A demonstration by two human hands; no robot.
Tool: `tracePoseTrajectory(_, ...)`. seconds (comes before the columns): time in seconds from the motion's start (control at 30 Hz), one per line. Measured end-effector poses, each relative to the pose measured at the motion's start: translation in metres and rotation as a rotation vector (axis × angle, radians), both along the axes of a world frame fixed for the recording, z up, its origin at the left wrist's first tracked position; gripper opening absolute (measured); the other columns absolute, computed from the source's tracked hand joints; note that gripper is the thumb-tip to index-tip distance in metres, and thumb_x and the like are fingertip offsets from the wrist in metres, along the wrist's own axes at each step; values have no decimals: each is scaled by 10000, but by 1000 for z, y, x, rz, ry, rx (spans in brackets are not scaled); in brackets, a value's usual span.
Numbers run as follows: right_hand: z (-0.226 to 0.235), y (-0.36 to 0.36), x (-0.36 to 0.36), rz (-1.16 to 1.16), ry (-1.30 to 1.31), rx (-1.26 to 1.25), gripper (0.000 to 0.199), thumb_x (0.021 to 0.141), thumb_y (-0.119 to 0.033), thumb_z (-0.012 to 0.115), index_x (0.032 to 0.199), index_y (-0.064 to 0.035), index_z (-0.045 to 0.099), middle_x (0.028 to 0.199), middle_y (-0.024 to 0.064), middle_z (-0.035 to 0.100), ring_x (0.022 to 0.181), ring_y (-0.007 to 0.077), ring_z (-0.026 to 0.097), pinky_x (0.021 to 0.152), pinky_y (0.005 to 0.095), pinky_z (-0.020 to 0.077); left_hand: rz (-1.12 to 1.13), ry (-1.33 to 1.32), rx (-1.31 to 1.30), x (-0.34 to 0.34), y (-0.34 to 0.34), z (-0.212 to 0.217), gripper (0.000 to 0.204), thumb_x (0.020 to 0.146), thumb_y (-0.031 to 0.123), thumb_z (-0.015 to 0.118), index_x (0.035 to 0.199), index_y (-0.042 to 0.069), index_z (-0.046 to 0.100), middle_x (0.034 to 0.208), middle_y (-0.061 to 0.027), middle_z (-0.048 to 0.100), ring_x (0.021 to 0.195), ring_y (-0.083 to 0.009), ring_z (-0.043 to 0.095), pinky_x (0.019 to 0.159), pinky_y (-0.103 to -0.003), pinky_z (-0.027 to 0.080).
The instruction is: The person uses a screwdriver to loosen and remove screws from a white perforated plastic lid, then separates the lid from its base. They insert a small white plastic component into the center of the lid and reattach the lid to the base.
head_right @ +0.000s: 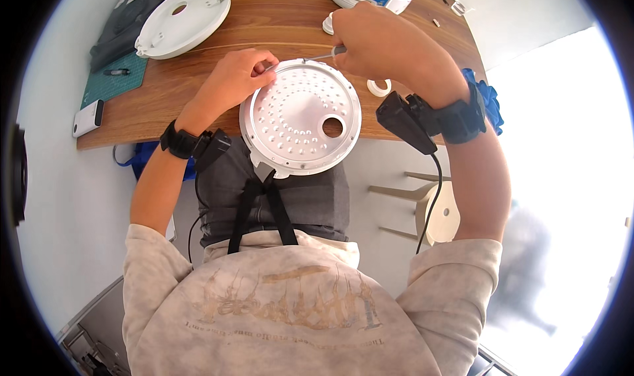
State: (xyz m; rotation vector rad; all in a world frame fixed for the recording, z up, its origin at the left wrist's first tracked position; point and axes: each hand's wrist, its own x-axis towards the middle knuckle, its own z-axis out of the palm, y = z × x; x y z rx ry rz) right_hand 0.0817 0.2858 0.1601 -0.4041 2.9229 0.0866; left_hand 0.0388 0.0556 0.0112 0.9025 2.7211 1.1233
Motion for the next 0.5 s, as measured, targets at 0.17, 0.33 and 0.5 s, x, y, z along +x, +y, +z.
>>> tracePoseTrajectory(0.17, -8, 2, -7, 40, 35, -68, 266, 856, -231, 764, 973, 7, 761, 900, 192, 727, 845, 345, 696, 772, 396, 548, 34, -90, -27, 19, 2, 6, 234, 943, 185, 681, 1150, 77, 672, 862, -152, 688, 779, -277, 681, 675, -394, 522)
tracePoseTrajectory(0.33, -20, 13, -10, 201, 206, -194, 249, 850, -192, 756, 998, 7, 769, 830, 199, 724, 755, 335, 698, 726, 394, 551, 36, 206, -45, 51, 11, -6, 204, 975, 190, 641, 1138, 75, 686, 906, -161, 626, 791, -346, 665, 700, -426, 528)
tracePoseTrajectory(0.5, -15, 5, -14, 58, -10, -166, 279, 854, -182, 751, 1080, -21, 779, 831, 146, 755, 651, 264, 692, 633, 347, 550, -15, 82, -133, 82, 17, 6, 213, 978, 200, 644, 1091, 35, 718, 902, -163, 618, 813, -369, 662, 733, -433, 538)
